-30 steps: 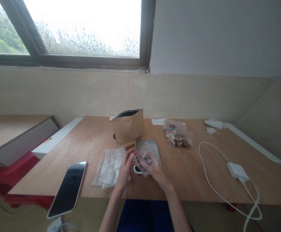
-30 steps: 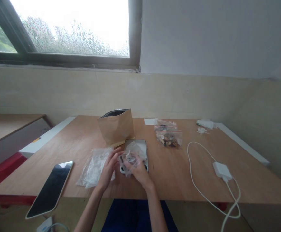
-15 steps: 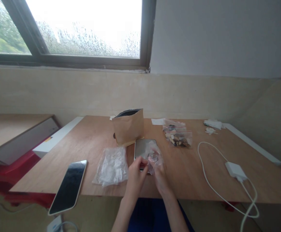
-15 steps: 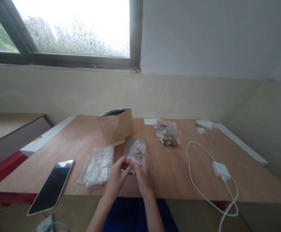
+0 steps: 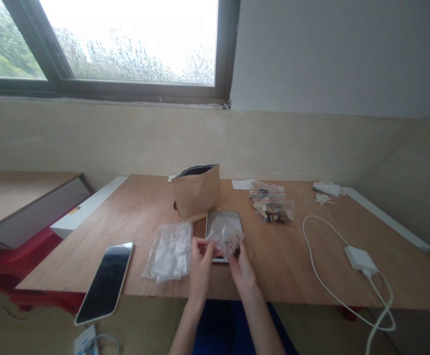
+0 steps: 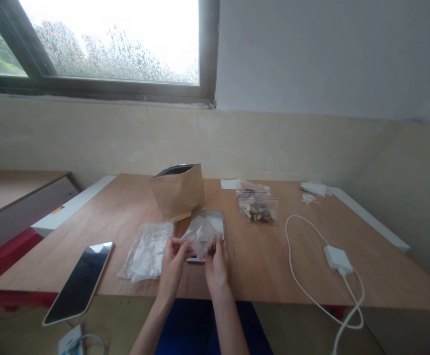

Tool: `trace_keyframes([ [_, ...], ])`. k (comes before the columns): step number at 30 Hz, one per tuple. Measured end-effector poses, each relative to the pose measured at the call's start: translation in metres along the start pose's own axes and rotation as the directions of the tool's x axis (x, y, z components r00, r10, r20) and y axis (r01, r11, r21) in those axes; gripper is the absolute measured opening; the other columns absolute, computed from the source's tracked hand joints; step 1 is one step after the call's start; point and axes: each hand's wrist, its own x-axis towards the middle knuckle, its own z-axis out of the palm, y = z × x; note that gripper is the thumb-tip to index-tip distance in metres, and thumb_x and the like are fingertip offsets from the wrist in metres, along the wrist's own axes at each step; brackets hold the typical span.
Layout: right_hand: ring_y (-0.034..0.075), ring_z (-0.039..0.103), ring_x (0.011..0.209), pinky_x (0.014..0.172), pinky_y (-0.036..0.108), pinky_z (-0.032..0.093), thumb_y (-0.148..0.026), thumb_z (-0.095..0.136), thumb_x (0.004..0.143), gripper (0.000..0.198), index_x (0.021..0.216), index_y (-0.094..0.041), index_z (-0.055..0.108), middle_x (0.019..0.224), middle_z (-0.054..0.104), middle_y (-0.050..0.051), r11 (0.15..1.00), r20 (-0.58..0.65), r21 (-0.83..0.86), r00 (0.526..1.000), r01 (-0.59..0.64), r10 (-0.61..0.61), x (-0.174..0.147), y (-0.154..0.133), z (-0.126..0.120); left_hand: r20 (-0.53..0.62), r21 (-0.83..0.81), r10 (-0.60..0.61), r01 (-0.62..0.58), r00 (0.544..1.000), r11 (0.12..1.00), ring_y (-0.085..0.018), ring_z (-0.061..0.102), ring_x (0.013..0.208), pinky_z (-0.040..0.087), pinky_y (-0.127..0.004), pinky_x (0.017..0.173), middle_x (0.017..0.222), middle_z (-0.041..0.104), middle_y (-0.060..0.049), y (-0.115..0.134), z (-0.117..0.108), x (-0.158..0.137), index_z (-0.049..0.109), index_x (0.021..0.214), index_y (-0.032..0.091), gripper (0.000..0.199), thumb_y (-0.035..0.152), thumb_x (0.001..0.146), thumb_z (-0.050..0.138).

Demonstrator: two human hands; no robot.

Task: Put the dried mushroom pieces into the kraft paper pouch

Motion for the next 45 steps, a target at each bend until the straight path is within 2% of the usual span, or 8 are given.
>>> trace_keyframes([
  [7,0.007,0.057,0.059,0.055,0.016,0.052,-0.036,0.076,0.062,0.027,0.071,-0.017,0.06,0.067,0.061,-0.002,0.992,-0.004,0.113,0.999,-0.049,0.05,0.013,-0.021,-0.001,-0.321,-0.071,-0.046,0.024,0.946,0.997,-0.013,0.062,0.072,0.048,-0.024,0.065,0.083,0.063,-0.001,0.012,-0.047,0.011,0.042,0.103,0.02,0.045,0.027,0.063,0.063],
  [12,0.009,0.06,0.063,0.06,0.021,0.052,-0.045,0.072,0.064,0.035,0.079,-0.019,0.054,0.072,0.058,-0.004,0.968,0.214,-0.015,0.947,0.25,-0.241,0.035,-0.045,0.056,-0.365,0.105,0.033,0.006,0.93,0.994,-0.009,0.055,0.058,0.046,-0.021,0.057,0.075,0.057,0.004,0.008,-0.087,0.017,0.041,0.116,0.024,0.056,0.021,0.062,0.055],
  [15,0.011,0.06,0.071,0.066,0.025,0.051,-0.048,0.063,0.073,0.033,0.088,-0.021,0.05,0.081,0.056,-0.003,0.826,0.455,-0.15,0.78,0.543,-0.43,0.061,-0.057,0.108,-0.299,0.281,0.063,0.025,0.952,0.959,-0.009,0.053,0.057,0.045,-0.023,0.056,0.079,0.057,0.001,0.005,-0.097,0.019,0.054,0.105,0.02,0.04,0.025,0.066,0.049],
  [18,0.013,0.057,0.083,0.077,0.025,0.047,-0.044,0.054,0.081,0.026,0.091,-0.021,0.05,0.087,0.056,0.001,0.537,0.68,-0.224,0.525,0.814,-0.512,0.088,-0.062,0.152,-0.306,0.372,0.061,0.06,0.95,0.926,-0.014,0.058,0.066,0.047,-0.028,0.062,0.085,0.06,-0.003,0.003,-0.099,0.02,0.059,0.097,0.018,0.034,0.036,0.072,0.045],
  [23,0.014,0.057,0.089,0.082,0.025,0.042,-0.034,0.042,0.09,0.02,0.097,-0.017,0.05,0.094,0.06,0.006,0.154,0.893,-0.263,0.301,0.952,-0.335,0.112,-0.064,0.183,-0.318,0.414,0.095,0.047,0.943,0.909,-0.02,0.061,0.075,0.048,-0.031,0.064,0.085,0.063,-0.007,0.004,-0.101,0.019,0.06,0.091,0.015,0.045,0.053,0.067,0.058],
  [36,0.023,0.062,0.087,0.073,0.033,0.049,-0.036,0.045,0.09,0.038,0.115,-0.008,0.051,0.113,0.047,0.017,-0.398,0.884,-0.451,0.462,0.799,-0.074,0.089,-0.068,0.202,-0.357,0.073,0.024,0.003,0.934,0.997,-0.016,0.066,0.078,0.051,-0.025,0.064,0.097,0.058,-0.004,0.019,-0.086,0.012,0.042,0.121,0.023,0.067,0.032,0.061,0.071],
  [43,0.025,0.049,0.107,0.091,0.039,0.039,-0.029,0.043,0.09,0.024,0.107,-0.015,0.053,0.114,0.05,0.013,-0.304,0.902,-0.403,0.317,0.863,-0.294,0.061,-0.069,0.176,-0.276,-0.18,-0.147,0.099,0.95,0.979,-0.022,0.067,0.083,0.051,-0.024,0.057,0.094,0.064,-0.006,0.033,-0.075,0.005,0.051,0.116,0.02,0.059,0.023,0.06,0.067],
  [45,0.021,0.05,0.102,0.092,0.036,0.038,-0.029,0.036,0.092,0.023,0.099,-0.016,0.054,0.104,0.054,0.01,-0.09,0.807,-0.481,0.4,0.872,-0.435,0.043,-0.058,0.153,-0.26,-0.216,-0.15,0.094,0.954,0.972,-0.022,0.067,0.081,0.052,-0.025,0.056,0.089,0.064,-0.004,0.037,-0.071,0.003,0.05,0.115,0.021,0.06,0.022,0.058,0.067],
])
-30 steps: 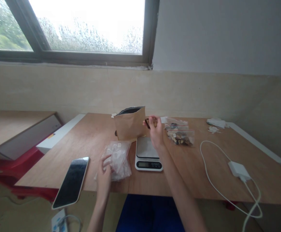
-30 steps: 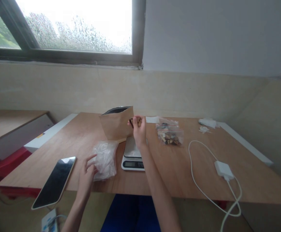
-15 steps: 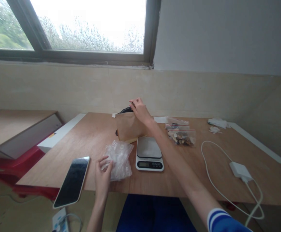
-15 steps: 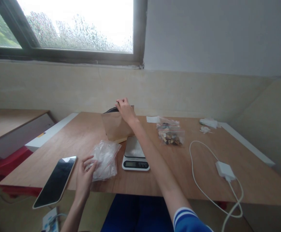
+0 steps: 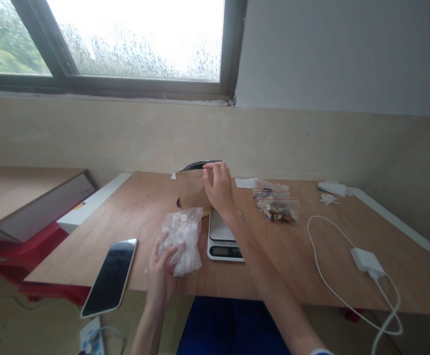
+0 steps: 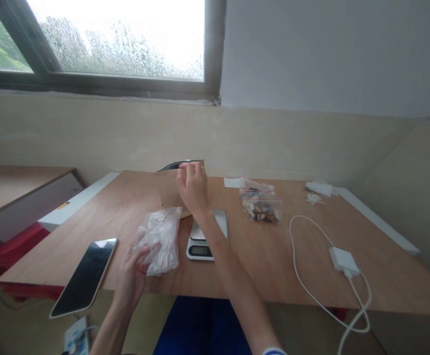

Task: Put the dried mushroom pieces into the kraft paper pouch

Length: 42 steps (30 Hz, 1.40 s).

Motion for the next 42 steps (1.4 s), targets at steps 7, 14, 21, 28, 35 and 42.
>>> trace_keyframes([
  [7,0.013,0.056,0.062,0.058,0.025,0.045,-0.054,0.053,0.077,0.039,0.09,-0.017,0.05,0.075,0.06,0.002,0.539,0.484,0.456,0.705,-0.709,0.518,-0.102,-0.004,0.01,0.16,0.066,-0.003,-0.007,0.987,0.998,-0.02,0.066,0.072,0.048,-0.023,0.049,0.081,0.06,0.002,0.0,0.006,-0.005,0.042,0.107,0.026,0.053,0.034,0.061,0.067],
  [14,0.007,0.035,0.029,0.03,0.018,0.022,-0.059,0.05,0.076,0.04,0.074,-0.019,0.054,0.043,0.042,-0.009,0.517,0.449,0.533,0.742,-0.67,0.498,-0.11,0.004,-0.005,0.167,0.281,0.107,-0.152,0.98,0.948,-0.004,0.037,0.037,0.029,-0.013,0.035,0.052,0.041,0.01,-0.01,0.004,-0.001,0.046,0.083,0.021,0.043,0.055,0.064,0.064],
  [21,0.01,0.053,0.037,0.033,0.018,0.041,-0.054,0.057,0.074,0.045,0.1,-0.02,0.043,0.055,0.056,-0.008,0.21,0.772,0.496,0.538,-0.843,0.337,-0.136,-0.008,-0.015,0.063,0.361,0.231,-0.238,0.971,0.902,-0.005,0.03,0.033,0.023,-0.013,0.031,0.046,0.035,0.011,-0.002,0.011,0.001,0.045,0.085,0.022,0.043,0.059,0.067,0.058],
  [28,0.007,0.047,0.032,0.03,0.014,0.038,-0.043,0.059,0.076,0.041,0.104,-0.019,0.041,0.052,0.053,-0.011,0.183,0.818,0.473,0.507,-0.862,0.272,-0.156,-0.007,-0.005,0.02,0.567,0.264,-0.229,0.964,0.791,-0.012,0.042,0.04,0.032,-0.022,0.038,0.052,0.045,0.005,-0.005,-0.015,0.021,0.043,0.084,0.021,0.045,0.061,0.066,0.051],
  [35,0.006,0.045,0.04,0.026,0.01,0.028,-0.049,0.055,0.077,0.038,0.1,-0.019,0.051,0.059,0.053,-0.006,0.299,0.553,0.528,0.588,-0.795,0.59,-0.156,0.02,-0.036,0.114,0.967,0.536,-0.217,0.837,0.133,-0.037,0.05,0.102,0.037,-0.054,0.087,0.097,0.054,-0.02,-0.001,-0.031,0.052,0.051,0.1,0.009,0.042,0.038,0.071,0.045],
  [42,0.007,0.044,0.043,0.028,0.012,0.029,-0.052,0.06,0.072,0.038,0.085,-0.017,0.06,0.058,0.051,-0.004,0.359,0.352,0.574,0.617,-0.736,0.704,-0.155,0.048,-0.072,0.451,0.796,0.458,-0.578,0.766,0.182,-0.031,0.043,0.117,0.031,-0.048,0.1,0.115,0.051,-0.015,0.035,0.01,0.156,0.057,0.101,0.016,0.034,0.021,0.07,0.045],
])
